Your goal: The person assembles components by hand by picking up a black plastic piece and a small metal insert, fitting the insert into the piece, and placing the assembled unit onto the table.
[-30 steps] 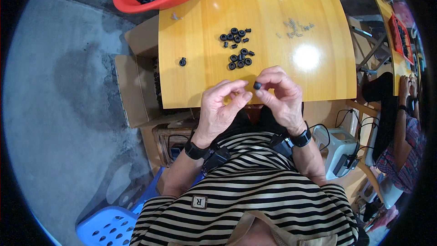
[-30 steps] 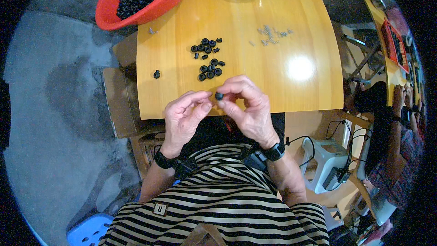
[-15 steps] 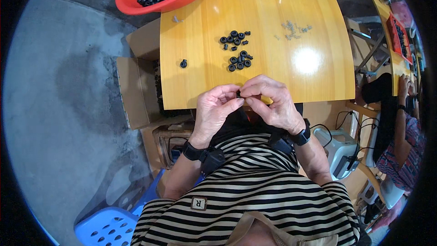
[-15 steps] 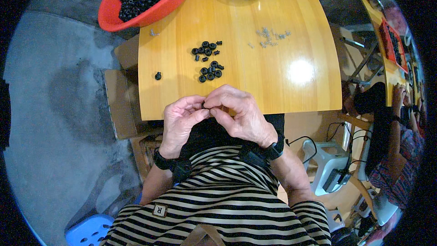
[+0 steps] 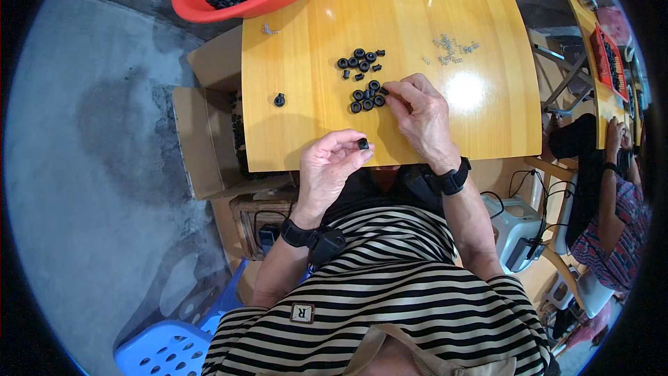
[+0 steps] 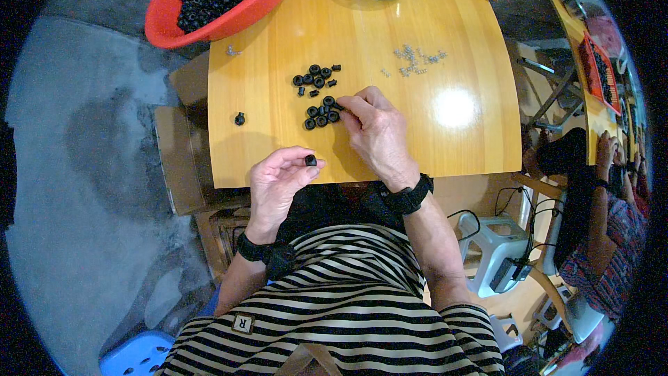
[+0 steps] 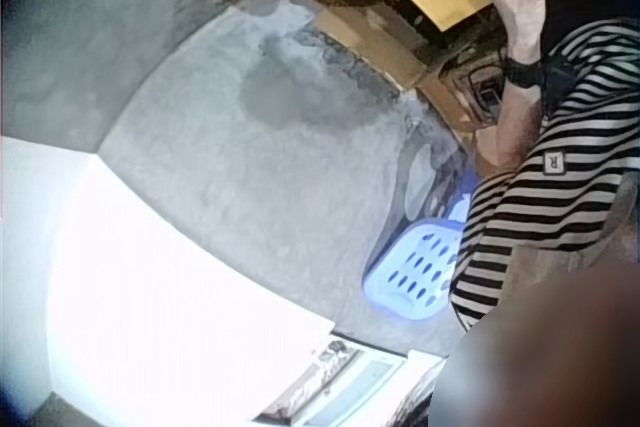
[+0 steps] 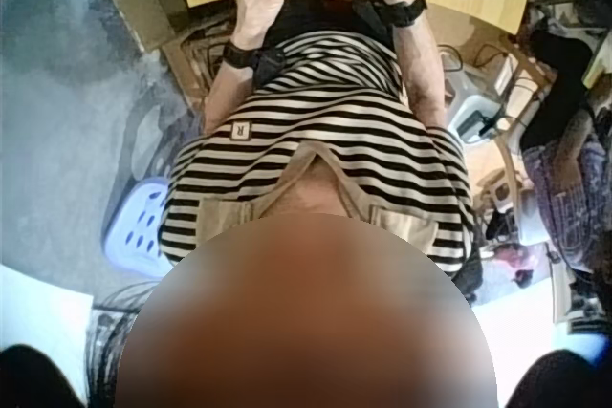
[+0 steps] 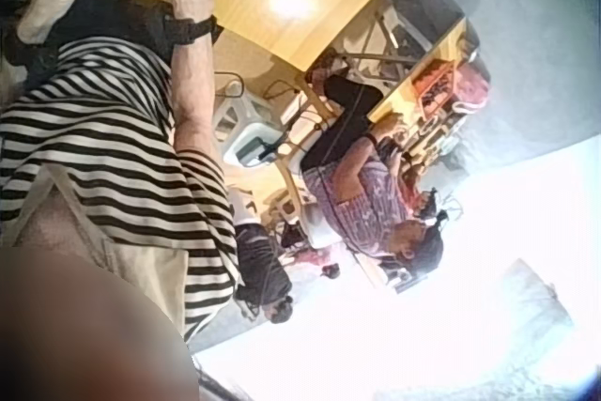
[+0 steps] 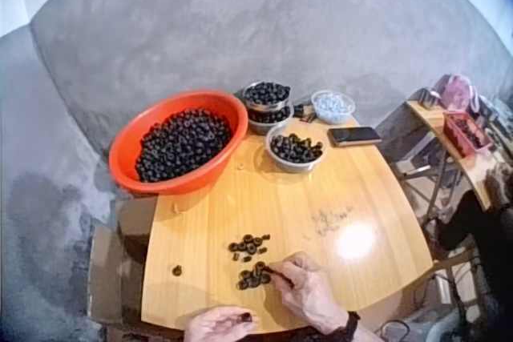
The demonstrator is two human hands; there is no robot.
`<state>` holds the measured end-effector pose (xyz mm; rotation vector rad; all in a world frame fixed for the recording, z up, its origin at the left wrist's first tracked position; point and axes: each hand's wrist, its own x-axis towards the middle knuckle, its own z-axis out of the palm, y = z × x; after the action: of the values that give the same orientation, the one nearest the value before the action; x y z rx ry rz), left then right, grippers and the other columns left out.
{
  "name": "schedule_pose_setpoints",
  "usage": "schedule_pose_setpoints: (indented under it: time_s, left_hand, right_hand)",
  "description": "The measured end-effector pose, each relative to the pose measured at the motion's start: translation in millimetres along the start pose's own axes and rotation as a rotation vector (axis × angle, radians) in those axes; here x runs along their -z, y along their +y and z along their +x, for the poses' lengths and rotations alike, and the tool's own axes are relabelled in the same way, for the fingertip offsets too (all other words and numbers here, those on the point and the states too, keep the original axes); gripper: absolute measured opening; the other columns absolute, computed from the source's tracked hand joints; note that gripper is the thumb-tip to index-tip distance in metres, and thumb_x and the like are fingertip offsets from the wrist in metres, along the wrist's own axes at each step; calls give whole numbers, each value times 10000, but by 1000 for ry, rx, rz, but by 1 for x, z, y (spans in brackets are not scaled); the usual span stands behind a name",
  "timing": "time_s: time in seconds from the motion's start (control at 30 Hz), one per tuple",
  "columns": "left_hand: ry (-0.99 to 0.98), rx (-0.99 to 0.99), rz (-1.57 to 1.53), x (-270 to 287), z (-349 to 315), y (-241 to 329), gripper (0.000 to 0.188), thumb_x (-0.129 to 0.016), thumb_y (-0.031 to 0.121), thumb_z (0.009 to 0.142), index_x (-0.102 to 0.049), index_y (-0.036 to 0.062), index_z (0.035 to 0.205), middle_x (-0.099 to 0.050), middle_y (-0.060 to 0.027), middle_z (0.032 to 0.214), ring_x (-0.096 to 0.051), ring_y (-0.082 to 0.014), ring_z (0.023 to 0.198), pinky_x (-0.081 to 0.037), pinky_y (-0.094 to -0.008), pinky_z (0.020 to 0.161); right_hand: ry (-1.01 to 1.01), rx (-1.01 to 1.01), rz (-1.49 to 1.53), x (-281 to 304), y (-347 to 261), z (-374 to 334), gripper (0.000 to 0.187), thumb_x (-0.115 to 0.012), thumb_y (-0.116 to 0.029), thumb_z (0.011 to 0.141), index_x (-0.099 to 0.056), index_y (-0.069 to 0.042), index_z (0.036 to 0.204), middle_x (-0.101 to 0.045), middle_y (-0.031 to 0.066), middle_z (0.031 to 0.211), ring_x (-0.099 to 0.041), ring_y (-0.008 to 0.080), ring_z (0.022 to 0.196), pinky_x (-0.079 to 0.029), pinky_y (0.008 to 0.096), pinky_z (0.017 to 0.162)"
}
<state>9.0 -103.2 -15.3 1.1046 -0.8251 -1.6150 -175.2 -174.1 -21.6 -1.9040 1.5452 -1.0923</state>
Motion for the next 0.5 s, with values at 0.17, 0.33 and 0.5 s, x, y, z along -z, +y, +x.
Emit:
schedule_pose_setpoints:
  time_s: [0.17,0.33,0.5]
  left_hand:
    - [5,0,-29,-2,0,0,256,-695,-51,858,-645,-46,1110,-673,-65,953,-660,-113,880,-538,-224,804]
    - [27,-10,42,-5,1,1,269,-693,-79,838,-646,-42,1101,-689,-106,961,-690,-169,902,-567,-265,814]
    - [46,9,123,-6,1,0,271,-702,-64,838,-649,-40,1103,-686,-98,951,-681,-148,864,-562,-251,794]
  right_hand:
    - [-9,-12,-45,-1,-3,1,150,-715,-33,798,-717,-54,947,-634,94,816,-646,246,709,-515,336,625]
    - [18,14,-93,-4,-3,0,136,-716,-18,800,-709,-38,935,-639,100,825,-649,249,708,-516,334,626]
    - [100,36,-172,-8,4,1,92,-695,-68,819,-679,-57,909,-612,112,817,-641,297,703,-515,379,603]
